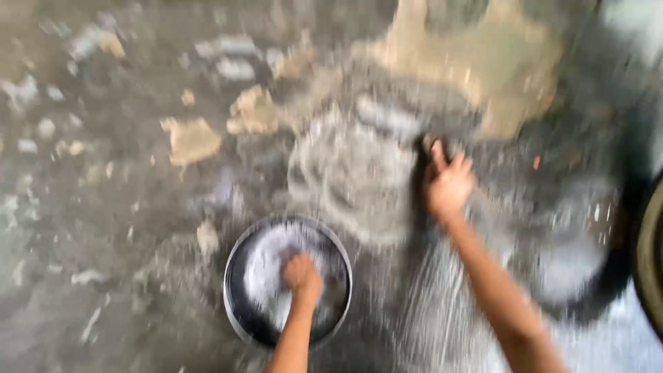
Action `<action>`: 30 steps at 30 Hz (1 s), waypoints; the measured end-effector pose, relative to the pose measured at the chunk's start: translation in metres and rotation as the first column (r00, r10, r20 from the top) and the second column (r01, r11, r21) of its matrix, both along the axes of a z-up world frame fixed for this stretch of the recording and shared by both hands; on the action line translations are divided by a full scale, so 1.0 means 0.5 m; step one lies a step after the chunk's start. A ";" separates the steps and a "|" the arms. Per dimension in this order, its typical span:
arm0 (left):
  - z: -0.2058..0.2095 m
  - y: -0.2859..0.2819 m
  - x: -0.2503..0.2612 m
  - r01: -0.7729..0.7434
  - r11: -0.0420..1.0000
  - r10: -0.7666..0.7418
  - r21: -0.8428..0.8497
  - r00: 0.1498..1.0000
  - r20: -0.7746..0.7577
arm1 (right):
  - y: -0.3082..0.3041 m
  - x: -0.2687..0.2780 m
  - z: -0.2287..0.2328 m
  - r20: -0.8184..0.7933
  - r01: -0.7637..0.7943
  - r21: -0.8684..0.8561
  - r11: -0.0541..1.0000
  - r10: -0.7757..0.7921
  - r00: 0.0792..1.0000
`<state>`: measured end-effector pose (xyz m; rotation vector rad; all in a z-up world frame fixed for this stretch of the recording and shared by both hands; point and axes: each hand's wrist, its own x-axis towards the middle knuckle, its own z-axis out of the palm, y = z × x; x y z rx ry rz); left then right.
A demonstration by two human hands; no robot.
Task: The person scrubs a concrete floor with a brush, repeatedly dipping it into a metal bowl of soapy water. The person moves the bowl and continues scrubbing different areas, including near a bicycle.
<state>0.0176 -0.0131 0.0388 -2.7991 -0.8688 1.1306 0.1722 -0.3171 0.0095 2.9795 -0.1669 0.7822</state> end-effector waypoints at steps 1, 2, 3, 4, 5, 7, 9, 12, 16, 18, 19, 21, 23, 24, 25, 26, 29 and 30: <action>-0.056 0.016 -0.004 0.004 1.000 -0.004 -0.003 0.999 0.033 | 0.051 0.005 -0.056 0.033 0.004 -0.003 1.000 -0.004 0.999; -0.117 0.032 -0.004 -0.004 1.000 0.004 0.013 0.999 0.041 | 0.101 0.016 -0.116 -0.038 -0.088 0.051 0.995 0.090 0.995; -0.175 0.056 -0.039 -0.001 0.999 0.001 0.034 1.000 0.013 | 0.156 -0.017 -0.187 -0.137 -0.161 0.120 0.980 0.177 0.975; -0.178 0.064 -0.015 0.013 0.999 -0.014 0.036 1.000 0.010 | 0.175 -0.056 -0.148 -0.140 -0.147 0.123 0.982 0.164 0.977; -0.185 0.059 -0.019 -0.003 1.000 0.003 0.025 1.000 0.017 | 0.186 -0.114 -0.112 -0.153 -0.420 0.140 0.897 0.438 0.886; -0.176 0.055 -0.018 -0.026 0.999 0.025 0.023 0.999 0.028 | 0.161 -0.144 -0.112 -0.148 -0.660 0.169 0.732 0.681 0.717; -0.141 0.050 -0.022 -0.017 1.000 0.018 0.013 1.000 -0.026 | 0.084 -0.109 -0.187 -0.058 -0.408 0.006 0.913 0.407 0.911; -0.112 0.048 -0.010 -0.047 0.999 0.046 -0.015 0.999 -0.025 | -0.122 0.004 -0.299 0.128 0.084 -0.180 0.980 -0.061 0.990; -0.174 0.045 -0.011 -0.066 0.998 0.067 -0.018 0.997 0.025 | -0.088 -0.023 -0.091 0.092 -0.072 -0.062 0.995 0.078 0.993; -0.174 0.045 -0.029 0.069 0.988 -0.073 0.140 0.997 0.020 | -0.001 -0.100 -0.121 0.444 0.154 -0.420 0.894 0.055 0.894; -0.187 0.051 -0.018 0.072 0.988 -0.076 0.140 0.997 0.023 | 0.035 -0.146 -0.078 0.447 0.158 -0.420 0.894 0.052 0.893; -0.217 0.061 -0.029 0.056 0.992 -0.052 0.112 0.998 -0.041 | 0.106 -0.274 -0.002 -0.148 -0.482 0.432 0.763 0.587 0.796; -0.159 0.057 -0.018 0.019 0.999 -0.017 0.045 0.999 -0.030 | 0.059 -0.236 -0.095 -0.150 -0.448 0.323 0.833 0.513 0.845; -0.130 0.052 -0.009 -0.035 0.999 0.036 -0.025 0.999 0.004 | 0.031 -0.217 -0.139 -0.123 -0.425 0.195 0.884 0.452 0.883; -0.120 0.044 -0.009 -0.045 0.999 0.045 -0.026 0.999 0.019 | -0.017 -0.140 -0.182 -0.110 -0.437 0.188 0.880 0.461 0.881; -0.106 0.036 -0.009 -0.057 0.997 0.057 -0.045 0.998 0.016 | -0.064 -0.062 -0.219 -0.009 -0.392 -0.019 0.920 0.392 0.920; -0.090 0.041 -0.010 -0.036 0.999 0.036 -0.032 0.999 -0.012 | -0.121 -0.005 -0.130 0.064 -0.284 -0.144 0.948 0.296 0.953; -0.095 0.035 -0.011 -0.031 0.999 0.030 -0.017 0.999 -0.036 | -0.137 -0.009 -0.067 0.014 -0.281 -0.089 0.955 0.284 0.959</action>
